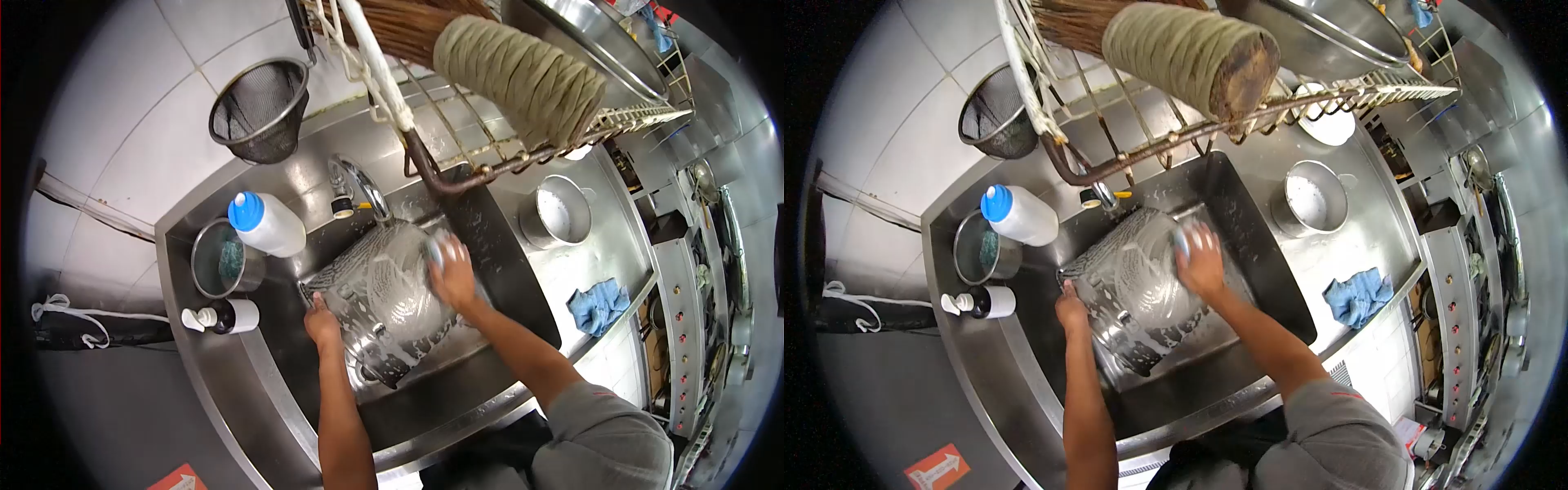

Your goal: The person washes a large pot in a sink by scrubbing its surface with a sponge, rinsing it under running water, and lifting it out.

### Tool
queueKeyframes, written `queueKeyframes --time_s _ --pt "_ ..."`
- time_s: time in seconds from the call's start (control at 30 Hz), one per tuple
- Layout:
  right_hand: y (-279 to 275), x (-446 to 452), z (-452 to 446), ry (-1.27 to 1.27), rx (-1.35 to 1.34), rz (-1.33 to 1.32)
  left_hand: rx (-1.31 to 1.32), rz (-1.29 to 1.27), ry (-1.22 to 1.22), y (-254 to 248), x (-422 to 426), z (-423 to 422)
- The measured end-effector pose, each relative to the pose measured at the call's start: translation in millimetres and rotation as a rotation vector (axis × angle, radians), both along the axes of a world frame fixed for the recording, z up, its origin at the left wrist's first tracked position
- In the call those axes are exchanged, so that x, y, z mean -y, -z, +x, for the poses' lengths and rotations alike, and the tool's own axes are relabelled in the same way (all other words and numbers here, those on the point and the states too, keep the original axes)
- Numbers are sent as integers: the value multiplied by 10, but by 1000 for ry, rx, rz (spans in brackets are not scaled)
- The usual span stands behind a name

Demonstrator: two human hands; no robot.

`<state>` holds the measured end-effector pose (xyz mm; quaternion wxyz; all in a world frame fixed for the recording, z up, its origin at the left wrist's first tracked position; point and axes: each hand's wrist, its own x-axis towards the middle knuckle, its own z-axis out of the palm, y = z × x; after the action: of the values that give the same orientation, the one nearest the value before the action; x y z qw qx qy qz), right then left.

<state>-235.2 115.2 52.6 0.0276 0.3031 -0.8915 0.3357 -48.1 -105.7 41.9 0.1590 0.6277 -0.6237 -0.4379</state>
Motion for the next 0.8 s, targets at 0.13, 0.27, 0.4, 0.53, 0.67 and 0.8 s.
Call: queueKeyframes --time_s 0.13,0.27,0.4,0.53,0.67,0.8 --pt "108 -171 694 -205 -208 -22 -18 38 -27 -166 -49 -80" --pt "127 -766 859 -380 -132 213 -101 118 -113 -339 -123 -131" --pt "-85 -97 -92 38 167 -36 -34 -52 -10 -227 -104 -30" --pt "-89 -317 401 -210 -80 58 13 -115 25 -296 -158 -45" --pt "-497 -231 588 -645 -155 253 -118 3 -80 -18 -131 -13" --pt "-131 1007 -59 -845 -254 204 -13 -23 -27 -282 -131 -52"
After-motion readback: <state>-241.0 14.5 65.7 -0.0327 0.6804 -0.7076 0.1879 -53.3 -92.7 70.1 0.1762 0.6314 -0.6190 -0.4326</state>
